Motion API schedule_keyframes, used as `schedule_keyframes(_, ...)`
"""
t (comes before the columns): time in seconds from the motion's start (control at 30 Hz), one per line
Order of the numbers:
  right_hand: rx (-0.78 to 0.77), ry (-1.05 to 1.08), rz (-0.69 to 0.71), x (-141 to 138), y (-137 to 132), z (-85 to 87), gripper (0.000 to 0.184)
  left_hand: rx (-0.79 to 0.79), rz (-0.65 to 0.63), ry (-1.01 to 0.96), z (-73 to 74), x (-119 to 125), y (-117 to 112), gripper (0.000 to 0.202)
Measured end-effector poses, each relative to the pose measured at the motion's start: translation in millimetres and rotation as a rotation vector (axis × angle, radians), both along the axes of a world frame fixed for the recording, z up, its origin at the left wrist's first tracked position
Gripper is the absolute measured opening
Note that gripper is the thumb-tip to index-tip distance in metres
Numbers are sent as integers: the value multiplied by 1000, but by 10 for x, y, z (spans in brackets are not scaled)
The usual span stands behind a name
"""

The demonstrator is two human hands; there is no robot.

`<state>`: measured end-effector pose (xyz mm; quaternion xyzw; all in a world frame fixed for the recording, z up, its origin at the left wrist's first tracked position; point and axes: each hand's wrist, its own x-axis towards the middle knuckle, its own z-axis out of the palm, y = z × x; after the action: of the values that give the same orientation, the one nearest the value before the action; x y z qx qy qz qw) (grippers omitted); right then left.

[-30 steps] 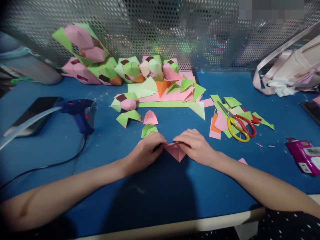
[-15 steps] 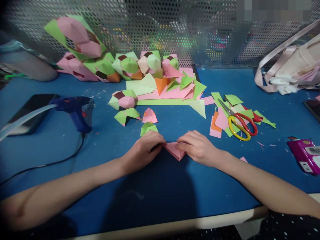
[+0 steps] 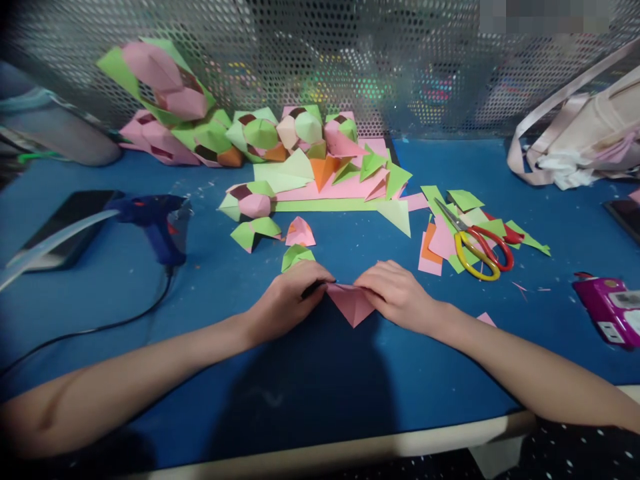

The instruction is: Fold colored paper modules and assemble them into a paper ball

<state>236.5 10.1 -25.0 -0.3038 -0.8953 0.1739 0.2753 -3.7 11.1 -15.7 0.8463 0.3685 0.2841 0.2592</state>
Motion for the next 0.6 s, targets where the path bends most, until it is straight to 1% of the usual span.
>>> schedule_keyframes(0.07, 28, -34, 67, 23, 3, -9, 21, 3, -12, 8, -1, -11, 13, 20)
schedule_keyframes(0.17, 101, -70, 113, 37, -9, -12, 25, -4, -28, 17, 0, -28, 34, 18)
schedule_keyframes(0.33, 211, -118, 192, 34, -23, -23, 21, -15, -53, 16, 8, -51, 56, 18)
schedule_keyframes(0.6, 307, -135, 234, 32, 5, -16, 19, -10, -78, 46, 34, -87, 64, 22)
